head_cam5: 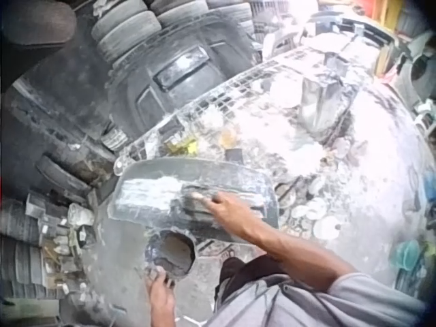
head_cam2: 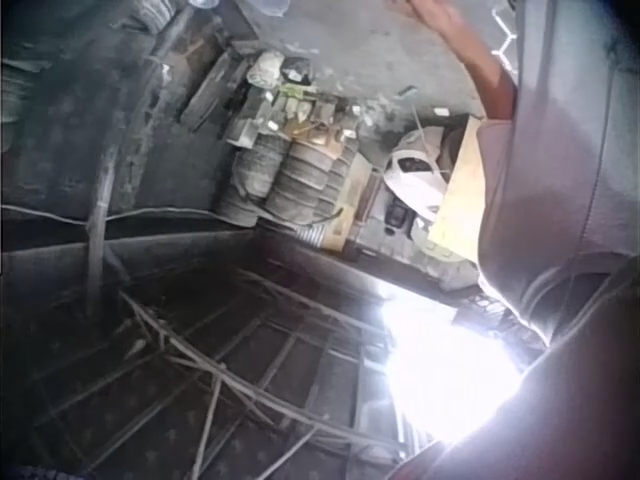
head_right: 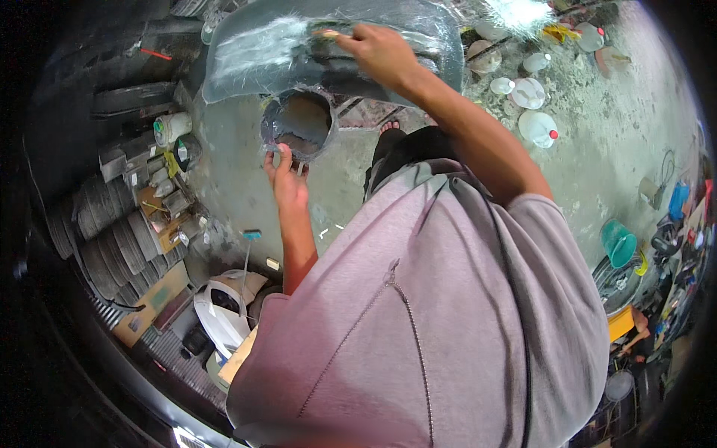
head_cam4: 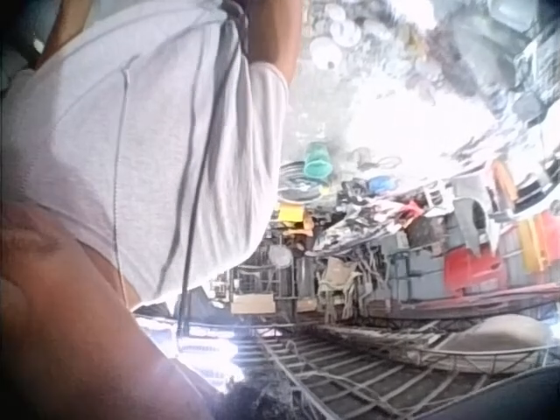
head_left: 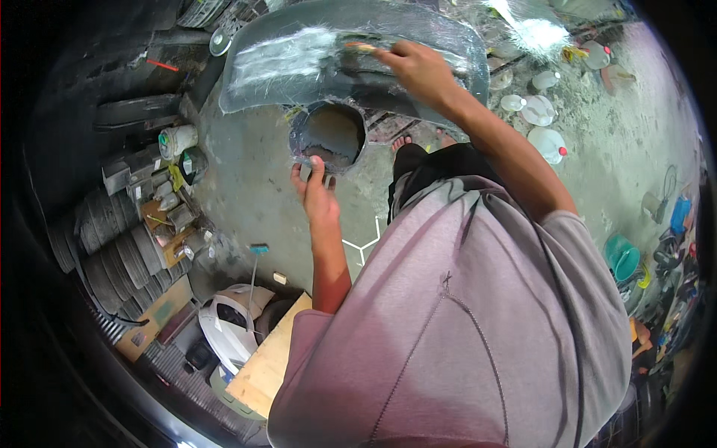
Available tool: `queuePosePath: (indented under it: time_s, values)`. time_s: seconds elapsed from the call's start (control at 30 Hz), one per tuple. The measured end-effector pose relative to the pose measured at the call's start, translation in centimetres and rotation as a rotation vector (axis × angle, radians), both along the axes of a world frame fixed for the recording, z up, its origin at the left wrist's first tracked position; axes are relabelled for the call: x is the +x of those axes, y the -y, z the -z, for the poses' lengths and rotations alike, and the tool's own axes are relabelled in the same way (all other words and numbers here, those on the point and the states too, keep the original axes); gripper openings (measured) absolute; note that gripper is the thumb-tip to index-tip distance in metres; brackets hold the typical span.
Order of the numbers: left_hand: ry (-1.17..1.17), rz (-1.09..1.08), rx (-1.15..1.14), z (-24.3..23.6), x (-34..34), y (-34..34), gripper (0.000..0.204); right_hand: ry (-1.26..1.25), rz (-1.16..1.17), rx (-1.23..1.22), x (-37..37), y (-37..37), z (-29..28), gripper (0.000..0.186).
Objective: Painting a car bumper part with a brush in an auto repair shop environment.
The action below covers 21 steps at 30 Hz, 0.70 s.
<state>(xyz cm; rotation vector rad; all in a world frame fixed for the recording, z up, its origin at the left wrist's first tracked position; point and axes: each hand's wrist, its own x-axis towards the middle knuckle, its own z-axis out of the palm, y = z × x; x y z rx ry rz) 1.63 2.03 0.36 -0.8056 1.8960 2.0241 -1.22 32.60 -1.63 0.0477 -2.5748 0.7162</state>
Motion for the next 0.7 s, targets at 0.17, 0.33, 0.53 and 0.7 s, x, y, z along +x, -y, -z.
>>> queuePosePath:
  time_s: [0.17, 0.33, 0.53, 0.7]
  values:
    - [0.017, 0.03, -0.019, -0.2, -0.1, -0.2, 0.084, -0.019, 0.008, 0.035, -3.0, 1.3, 2.7, 0.03]
    - [0.004, 0.052, -0.003, -0.2, 0.0, 0.0, 0.091, 0.013, 0.12, -0.085, -3.1, 0.4, 4.2, 0.03]
    - [0.013, 0.019, -0.009, -0.6, 0.0, -0.4, 0.079, 0.005, 0.217, -0.131, -1.1, -0.2, 4.3, 0.027]
    - [-0.013, 0.022, -0.009, -0.5, 0.2, -0.2, 0.079, -0.054, 0.287, -0.18, 0.9, -0.4, 3.8, 0.022]
